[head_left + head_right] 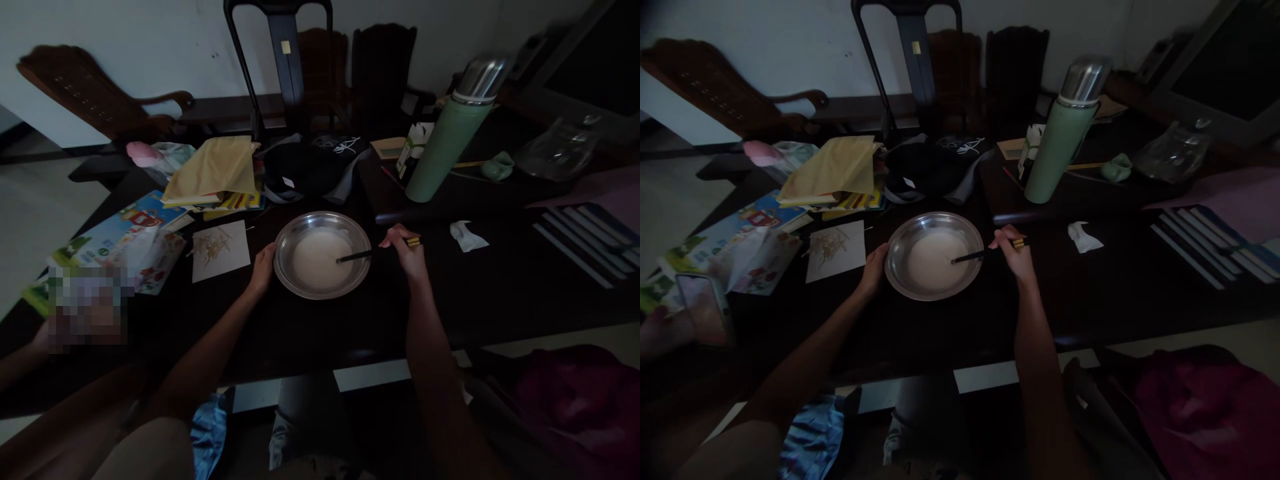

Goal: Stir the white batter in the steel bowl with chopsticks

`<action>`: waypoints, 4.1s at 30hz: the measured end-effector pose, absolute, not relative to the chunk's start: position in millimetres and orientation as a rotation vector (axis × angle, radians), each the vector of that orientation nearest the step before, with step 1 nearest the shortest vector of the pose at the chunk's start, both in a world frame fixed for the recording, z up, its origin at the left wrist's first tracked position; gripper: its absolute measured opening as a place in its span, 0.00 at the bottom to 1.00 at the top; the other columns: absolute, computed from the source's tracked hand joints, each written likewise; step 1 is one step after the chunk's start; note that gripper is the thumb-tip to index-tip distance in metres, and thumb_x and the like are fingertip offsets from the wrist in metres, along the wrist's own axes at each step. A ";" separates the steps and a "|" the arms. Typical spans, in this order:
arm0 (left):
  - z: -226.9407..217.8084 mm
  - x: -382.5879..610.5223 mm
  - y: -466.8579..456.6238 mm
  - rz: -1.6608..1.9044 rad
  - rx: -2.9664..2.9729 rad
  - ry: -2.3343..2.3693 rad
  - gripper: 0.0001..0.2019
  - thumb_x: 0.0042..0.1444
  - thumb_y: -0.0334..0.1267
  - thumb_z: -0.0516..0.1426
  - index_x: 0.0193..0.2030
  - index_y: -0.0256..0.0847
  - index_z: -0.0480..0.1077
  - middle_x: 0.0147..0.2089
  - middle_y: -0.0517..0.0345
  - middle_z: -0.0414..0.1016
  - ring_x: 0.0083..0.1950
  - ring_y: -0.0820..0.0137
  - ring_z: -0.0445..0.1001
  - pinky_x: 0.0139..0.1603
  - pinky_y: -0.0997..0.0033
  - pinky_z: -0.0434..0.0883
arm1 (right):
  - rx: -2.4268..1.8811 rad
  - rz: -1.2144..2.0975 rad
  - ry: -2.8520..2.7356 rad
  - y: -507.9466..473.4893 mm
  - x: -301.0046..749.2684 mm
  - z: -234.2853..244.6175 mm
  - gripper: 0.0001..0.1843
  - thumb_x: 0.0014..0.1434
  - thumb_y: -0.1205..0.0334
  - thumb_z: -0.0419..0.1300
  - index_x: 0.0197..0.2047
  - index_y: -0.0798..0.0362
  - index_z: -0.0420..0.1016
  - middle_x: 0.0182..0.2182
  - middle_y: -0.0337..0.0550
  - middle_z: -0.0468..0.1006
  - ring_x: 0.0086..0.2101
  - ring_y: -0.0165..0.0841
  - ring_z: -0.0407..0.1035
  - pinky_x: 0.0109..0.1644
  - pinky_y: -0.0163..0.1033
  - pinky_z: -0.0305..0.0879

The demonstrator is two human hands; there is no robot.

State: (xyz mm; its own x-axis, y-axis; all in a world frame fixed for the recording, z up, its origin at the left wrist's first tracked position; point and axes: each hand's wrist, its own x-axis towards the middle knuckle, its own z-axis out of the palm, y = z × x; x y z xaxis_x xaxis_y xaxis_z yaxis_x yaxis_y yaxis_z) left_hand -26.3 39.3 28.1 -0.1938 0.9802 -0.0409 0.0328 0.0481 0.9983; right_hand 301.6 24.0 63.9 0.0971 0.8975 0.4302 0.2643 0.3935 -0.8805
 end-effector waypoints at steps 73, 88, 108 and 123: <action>31.1 -24.8 38.6 1.295 1.071 1.389 0.16 0.59 0.46 0.57 0.24 0.40 0.67 0.21 0.64 0.63 0.24 0.75 0.60 0.25 0.75 0.62 | -1.063 0.678 -1.628 27.2 290.0 61.3 0.21 0.62 0.41 0.60 0.26 0.47 0.78 0.27 0.39 0.79 0.33 0.35 0.72 0.41 0.43 0.66; 30.1 -25.3 38.6 1.295 1.062 1.389 0.16 0.57 0.48 0.57 0.24 0.41 0.66 0.21 0.64 0.63 0.24 0.74 0.60 0.25 0.74 0.61 | -1.094 0.665 -1.498 27.3 296.4 60.4 0.23 0.62 0.41 0.60 0.24 0.48 0.76 0.24 0.38 0.76 0.31 0.34 0.70 0.41 0.43 0.65; 29.9 -25.4 40.0 1.304 1.107 1.417 0.15 0.58 0.46 0.56 0.23 0.41 0.66 0.21 0.63 0.64 0.25 0.73 0.63 0.26 0.74 0.64 | -1.005 0.821 -1.627 23.7 284.7 62.7 0.22 0.62 0.41 0.60 0.25 0.47 0.78 0.26 0.39 0.77 0.32 0.35 0.72 0.41 0.44 0.67; 26.6 -27.0 40.3 1.295 1.073 1.401 0.15 0.56 0.50 0.57 0.25 0.41 0.67 0.22 0.64 0.64 0.25 0.73 0.61 0.26 0.73 0.62 | -1.056 0.748 -1.658 26.1 281.8 62.6 0.22 0.61 0.39 0.60 0.26 0.46 0.77 0.27 0.39 0.78 0.34 0.36 0.71 0.43 0.45 0.67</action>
